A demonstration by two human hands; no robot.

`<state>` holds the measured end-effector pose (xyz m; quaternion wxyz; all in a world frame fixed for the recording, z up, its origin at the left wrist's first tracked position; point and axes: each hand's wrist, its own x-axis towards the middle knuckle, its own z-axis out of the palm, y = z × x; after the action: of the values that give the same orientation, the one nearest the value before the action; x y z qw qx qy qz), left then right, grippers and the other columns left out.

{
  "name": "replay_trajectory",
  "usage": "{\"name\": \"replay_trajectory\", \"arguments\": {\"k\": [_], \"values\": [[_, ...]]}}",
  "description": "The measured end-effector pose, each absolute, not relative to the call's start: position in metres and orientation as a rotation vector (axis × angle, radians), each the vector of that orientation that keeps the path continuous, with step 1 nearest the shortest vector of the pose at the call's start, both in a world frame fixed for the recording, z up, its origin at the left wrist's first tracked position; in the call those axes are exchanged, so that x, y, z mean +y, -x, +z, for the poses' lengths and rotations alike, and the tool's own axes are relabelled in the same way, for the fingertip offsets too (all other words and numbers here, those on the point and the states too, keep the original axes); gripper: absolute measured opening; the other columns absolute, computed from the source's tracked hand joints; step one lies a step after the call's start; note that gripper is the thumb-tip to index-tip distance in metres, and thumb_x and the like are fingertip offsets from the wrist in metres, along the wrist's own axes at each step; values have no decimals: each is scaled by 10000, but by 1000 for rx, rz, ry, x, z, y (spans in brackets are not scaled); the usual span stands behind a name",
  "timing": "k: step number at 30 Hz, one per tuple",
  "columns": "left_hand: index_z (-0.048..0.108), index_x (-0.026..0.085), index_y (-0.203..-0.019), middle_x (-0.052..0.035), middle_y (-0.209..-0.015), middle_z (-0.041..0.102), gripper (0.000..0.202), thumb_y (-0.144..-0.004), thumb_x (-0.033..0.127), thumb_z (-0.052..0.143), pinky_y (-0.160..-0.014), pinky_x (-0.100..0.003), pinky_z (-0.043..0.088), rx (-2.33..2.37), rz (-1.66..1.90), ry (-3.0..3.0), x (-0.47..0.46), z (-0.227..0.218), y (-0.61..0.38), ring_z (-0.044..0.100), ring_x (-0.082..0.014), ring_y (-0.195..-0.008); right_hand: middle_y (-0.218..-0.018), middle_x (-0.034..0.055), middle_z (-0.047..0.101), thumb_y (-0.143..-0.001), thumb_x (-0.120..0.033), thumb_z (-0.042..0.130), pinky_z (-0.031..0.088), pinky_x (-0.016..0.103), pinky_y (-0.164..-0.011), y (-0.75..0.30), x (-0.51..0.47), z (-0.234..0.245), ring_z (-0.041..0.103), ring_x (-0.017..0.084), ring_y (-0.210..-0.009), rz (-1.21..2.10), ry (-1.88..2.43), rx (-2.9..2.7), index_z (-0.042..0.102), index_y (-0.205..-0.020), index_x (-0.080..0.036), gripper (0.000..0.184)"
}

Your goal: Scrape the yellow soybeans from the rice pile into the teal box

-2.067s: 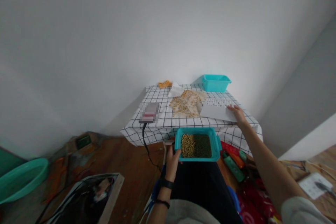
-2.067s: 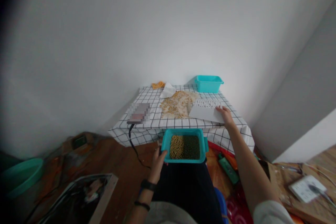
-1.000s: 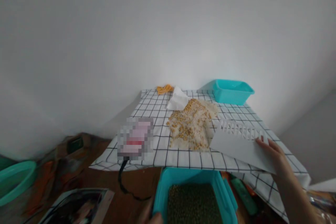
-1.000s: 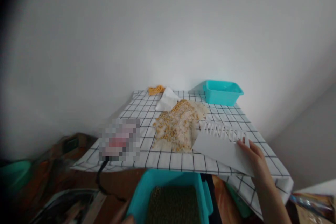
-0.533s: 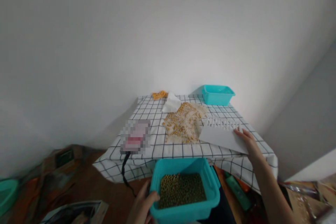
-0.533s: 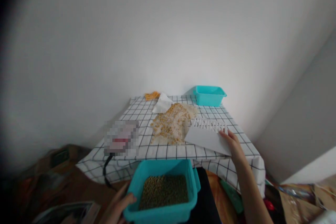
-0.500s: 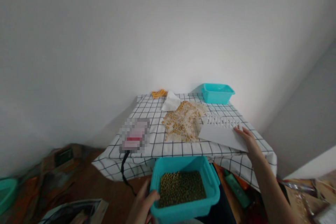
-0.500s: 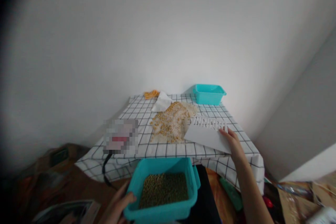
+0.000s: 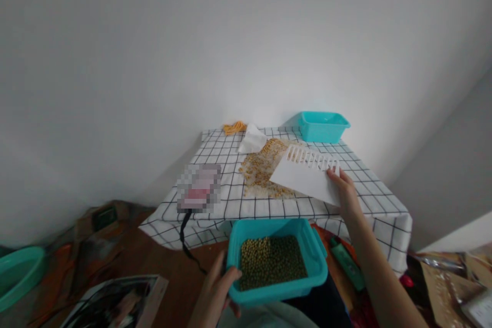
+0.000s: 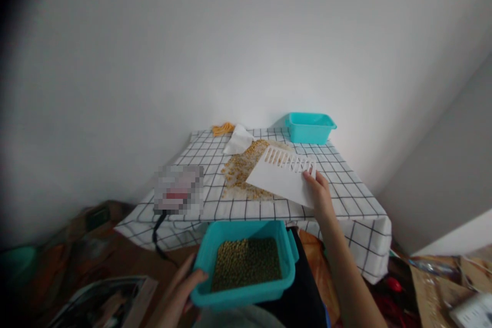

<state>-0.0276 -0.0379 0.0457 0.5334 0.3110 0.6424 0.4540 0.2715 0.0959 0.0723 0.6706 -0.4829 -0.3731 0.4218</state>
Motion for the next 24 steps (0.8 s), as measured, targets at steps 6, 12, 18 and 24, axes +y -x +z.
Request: {"name": "replay_trajectory", "arguments": {"k": [6, 12, 18, 24], "values": [[562, 201, -1119, 85, -522, 475, 444, -688, 290, 614, -304, -179, 408, 1482, 1059, -766, -37, 42, 29, 442, -93, -361, -682, -21, 642, -638, -460, 740, 366, 237, -488, -265, 91, 56, 532, 135, -551, 904, 1101, -828, 650, -843, -217, 330], [566, 208, -1035, 96, -499, 459, 384, -669, 308, 628, -279, -173, 381, 1464, 1066, -753, -34, 35, 30, 461, -97, -342, -627, -22, 606, -634, -467, 748, 360, 236, -469, -272, 91, 53, 491, 123, -503, 918, 1132, -883, 660, -834, -203, 342], [544, 206, -1054, 94, -496, 477, 414, -657, 291, 627, -268, -173, 383, 1466, 1087, -747, -32, 33, 29, 494, -110, -354, -632, -17, 617, -632, -465, 747, 347, 244, -470, -271, 89, 52, 509, 138, -517, 918, 1142, -908, 659, -802, -207, 321], [580, 191, -987, 54, -589, 588, 351, -648, 271, 624, -269, -169, 372, 1488, 1098, -753, -33, 40, 27, 510, -94, -368, -628, -24, 605, -641, -463, 737, 344, 252, -492, -270, 88, 53, 501, 137, -518, 924, 1149, -917, 649, -767, -218, 289]]}}
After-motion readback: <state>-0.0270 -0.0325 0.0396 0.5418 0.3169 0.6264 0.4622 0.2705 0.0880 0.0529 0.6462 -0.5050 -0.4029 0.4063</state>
